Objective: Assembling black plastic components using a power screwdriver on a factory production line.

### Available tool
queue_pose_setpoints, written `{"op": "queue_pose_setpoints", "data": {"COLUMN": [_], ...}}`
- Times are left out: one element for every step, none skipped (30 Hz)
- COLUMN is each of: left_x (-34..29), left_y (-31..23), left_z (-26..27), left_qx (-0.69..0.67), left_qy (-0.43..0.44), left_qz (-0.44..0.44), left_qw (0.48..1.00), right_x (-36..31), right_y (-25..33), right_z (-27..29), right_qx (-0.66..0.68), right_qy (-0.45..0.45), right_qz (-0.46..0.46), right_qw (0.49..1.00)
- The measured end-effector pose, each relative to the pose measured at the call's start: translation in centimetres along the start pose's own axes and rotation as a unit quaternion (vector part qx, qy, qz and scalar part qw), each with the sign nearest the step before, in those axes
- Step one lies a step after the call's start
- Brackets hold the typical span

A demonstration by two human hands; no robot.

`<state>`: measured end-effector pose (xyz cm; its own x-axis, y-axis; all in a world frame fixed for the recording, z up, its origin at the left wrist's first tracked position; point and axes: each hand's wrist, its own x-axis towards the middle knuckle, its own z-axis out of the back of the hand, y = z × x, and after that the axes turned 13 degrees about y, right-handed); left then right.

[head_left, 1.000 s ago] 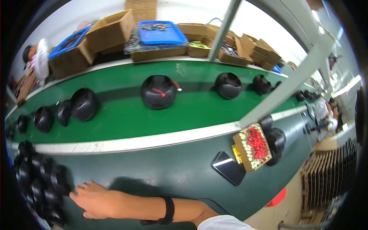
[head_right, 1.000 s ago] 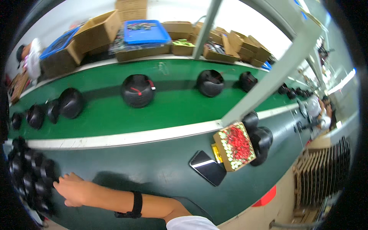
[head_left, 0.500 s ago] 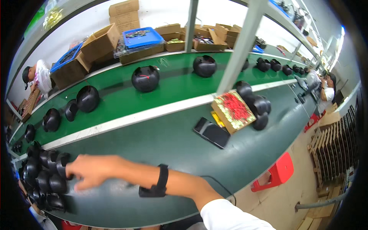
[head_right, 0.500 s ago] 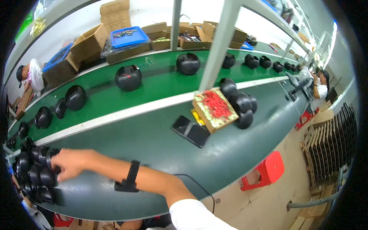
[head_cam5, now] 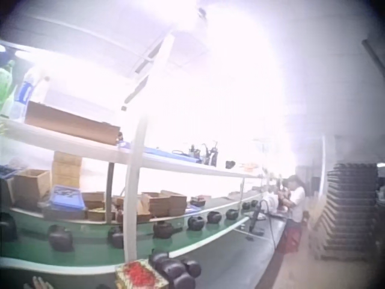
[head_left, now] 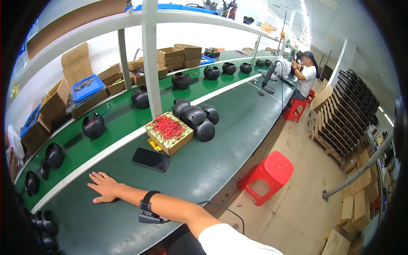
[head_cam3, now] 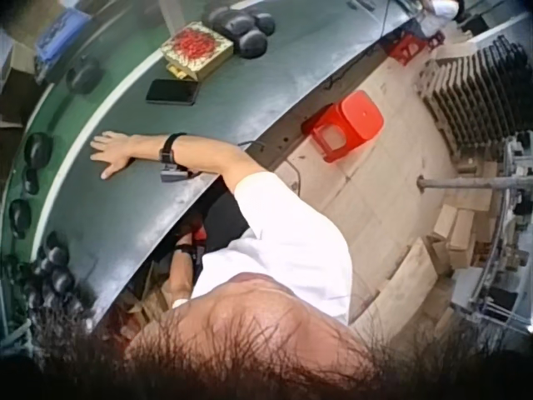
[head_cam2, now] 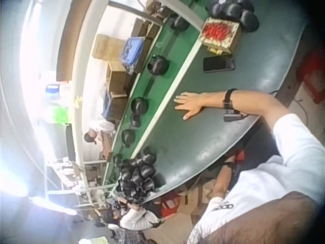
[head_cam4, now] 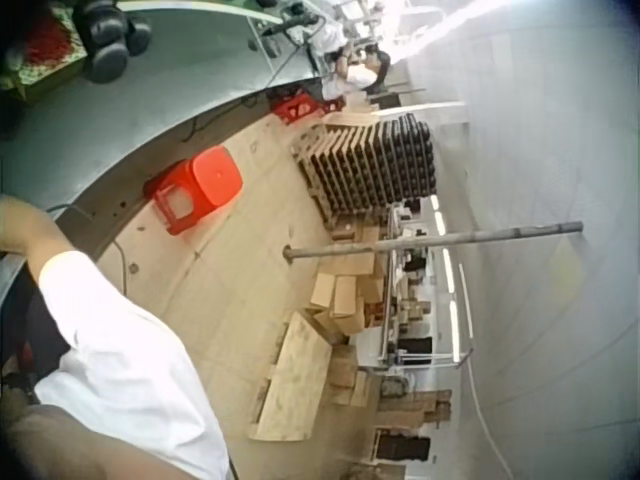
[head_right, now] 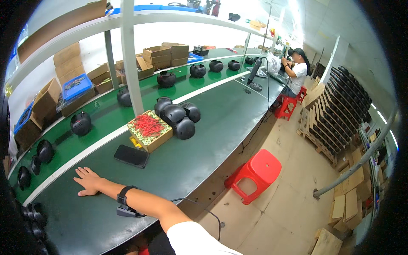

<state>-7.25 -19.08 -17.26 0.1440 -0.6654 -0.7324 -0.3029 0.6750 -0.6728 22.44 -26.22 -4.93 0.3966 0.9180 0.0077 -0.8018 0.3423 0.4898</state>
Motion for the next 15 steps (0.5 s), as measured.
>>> {"op": "queue_pose_setpoints", "data": {"left_x": [0.3,0.2,0.3,0.4,0.8,1.4,2.1,1.3,0.7,0.1,-5.3,-9.2,-12.7,-16.1,-18.6], "left_y": [-0.2,-0.3,-0.4,-0.4,-0.8,-1.2,-1.6,-1.4,-1.2,-1.2,-8.4,-11.3,-15.0,-18.3,-17.9], "left_z": [-0.1,-0.1,-0.1,0.0,0.3,0.7,1.2,1.0,0.8,0.3,-2.9,-4.1,-3.7,-2.9,-1.3], "left_qx": [-0.004,-0.008,-0.012,-0.015,-0.014,-0.011,-0.007,-0.021,-0.034,-0.046,0.079,0.12,0.105,0.002,-0.008], "left_qy": [-0.007,-0.016,-0.024,-0.031,-0.034,-0.036,-0.035,-0.055,-0.073,-0.089,-0.222,-0.19,-0.102,-0.045,-0.044], "left_qz": [0.009,0.018,0.027,0.034,0.038,0.041,0.043,0.052,0.059,0.067,-0.066,-0.193,-0.24,-0.234,-0.277], "left_qw": [1.0,1.0,0.999,0.999,0.999,0.998,0.998,0.997,0.995,0.993,0.97,0.955,0.96,0.971,0.96], "right_x": [-0.1,-0.1,-0.1,-0.1,-0.3,-0.5,-1.1,-0.3,0.4,1.0,1.6,1.8,1.2,0.0,-0.4], "right_y": [-0.2,-0.2,-0.1,-0.1,-0.7,-1.3,-2.3,-1.3,-0.3,0.4,0.7,1.1,0.3,-0.8,-0.9], "right_z": [0.0,0.1,0.1,0.1,-0.1,-0.3,-0.4,-0.2,-0.2,-0.3,-0.6,-0.5,-0.5,-0.4,0.1], "right_qx": [0.006,0.005,0.009,0.012,0.009,0.013,0.016,0.015,0.016,0.018,0.019,0.017,0.013,0.013,0.016], "right_qy": [-0.002,-0.006,-0.001,0.004,0.0,-0.012,-0.024,-0.023,-0.025,-0.026,-0.023,-0.017,-0.01,-0.011,-0.011], "right_qz": [0.004,0.006,0.004,0.0,-0.007,-0.011,-0.018,-0.003,0.008,0.017,0.026,0.028,0.014,-0.005,-0.008], "right_qw": [1.0,1.0,1.0,1.0,1.0,1.0,0.999,1.0,1.0,0.999,0.999,0.999,1.0,1.0,1.0]}}
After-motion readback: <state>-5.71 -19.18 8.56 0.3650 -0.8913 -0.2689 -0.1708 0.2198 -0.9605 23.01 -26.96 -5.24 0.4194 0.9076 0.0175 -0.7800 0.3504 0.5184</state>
